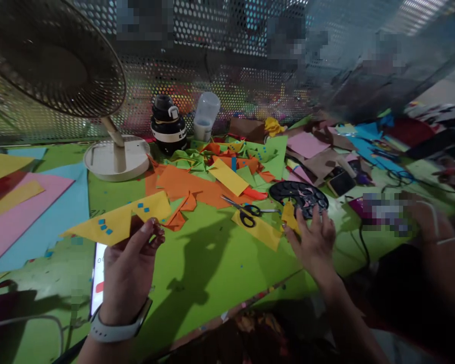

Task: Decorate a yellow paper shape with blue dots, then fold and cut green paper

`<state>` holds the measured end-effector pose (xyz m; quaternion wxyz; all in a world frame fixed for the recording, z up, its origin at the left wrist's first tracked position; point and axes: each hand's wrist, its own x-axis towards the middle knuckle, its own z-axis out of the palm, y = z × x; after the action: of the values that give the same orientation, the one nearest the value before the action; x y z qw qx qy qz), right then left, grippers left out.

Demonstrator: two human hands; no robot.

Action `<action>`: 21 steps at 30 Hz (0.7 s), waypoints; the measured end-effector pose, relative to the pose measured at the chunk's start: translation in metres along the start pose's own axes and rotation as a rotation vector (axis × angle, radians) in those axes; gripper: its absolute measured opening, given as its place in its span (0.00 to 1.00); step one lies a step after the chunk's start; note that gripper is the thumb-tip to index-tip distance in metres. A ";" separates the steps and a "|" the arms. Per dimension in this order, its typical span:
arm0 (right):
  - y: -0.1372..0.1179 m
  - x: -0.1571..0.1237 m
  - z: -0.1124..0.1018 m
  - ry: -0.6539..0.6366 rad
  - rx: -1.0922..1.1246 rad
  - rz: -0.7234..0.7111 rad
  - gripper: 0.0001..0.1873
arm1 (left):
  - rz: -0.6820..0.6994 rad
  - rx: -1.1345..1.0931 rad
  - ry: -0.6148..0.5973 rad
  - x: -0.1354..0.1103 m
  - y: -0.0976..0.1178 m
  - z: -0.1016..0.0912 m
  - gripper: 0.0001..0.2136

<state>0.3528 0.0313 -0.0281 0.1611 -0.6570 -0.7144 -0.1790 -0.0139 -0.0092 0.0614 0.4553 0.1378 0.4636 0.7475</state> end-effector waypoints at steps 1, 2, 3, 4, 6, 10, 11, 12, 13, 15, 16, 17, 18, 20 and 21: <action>0.001 0.001 0.001 0.000 -0.004 -0.004 0.31 | 0.009 -0.009 0.013 0.001 0.001 -0.001 0.10; 0.002 0.002 0.001 -0.010 -0.009 -0.016 0.30 | 0.016 -0.017 0.018 0.002 0.003 -0.001 0.10; 0.004 0.002 0.001 -0.030 -0.015 -0.033 0.29 | 0.022 -0.023 0.016 0.003 0.004 -0.002 0.10; 0.006 0.004 0.002 -0.040 -0.016 -0.045 0.27 | 0.026 -0.028 0.011 0.004 0.005 -0.003 0.10; 0.011 0.007 0.003 -0.010 0.013 -0.043 0.24 | 0.035 -0.039 0.004 0.005 0.007 -0.004 0.10; 0.017 0.019 -0.003 0.141 0.140 0.017 0.22 | 0.065 -0.065 0.023 0.005 0.011 -0.004 0.09; 0.014 0.023 -0.006 0.162 0.166 0.023 0.21 | 0.070 -0.069 0.029 0.005 0.012 -0.004 0.09; 0.008 0.029 -0.011 0.170 0.195 0.016 0.21 | 0.071 -0.073 0.036 0.005 0.013 -0.004 0.09; -0.001 0.035 -0.016 0.168 0.232 -0.004 0.21 | 0.071 -0.077 0.042 0.005 0.013 -0.004 0.09; -0.030 0.049 -0.025 0.075 0.343 -0.123 0.24 | 0.069 -0.086 0.046 0.005 0.014 -0.005 0.09; -0.049 0.056 -0.028 0.008 0.394 -0.193 0.26 | 0.066 -0.089 0.043 0.005 0.014 -0.005 0.09; -0.071 0.063 -0.029 -0.104 0.415 -0.263 0.27 | 0.062 -0.090 0.040 0.005 0.014 -0.005 0.09; -0.094 0.069 -0.028 -0.212 0.429 -0.340 0.29 | 0.058 -0.092 0.038 0.006 0.014 -0.006 0.09; -0.139 0.080 -0.023 -0.346 0.461 -0.537 0.33 | 0.051 -0.096 0.044 0.008 0.014 -0.007 0.10; -0.159 0.084 -0.018 -0.405 0.477 -0.638 0.35 | 0.050 -0.096 0.049 0.009 0.015 -0.008 0.10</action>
<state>0.1874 0.0854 0.0195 0.1019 -0.3701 -0.9197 0.0822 -0.0319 -0.0089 0.0671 0.4310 0.1088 0.4347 0.7832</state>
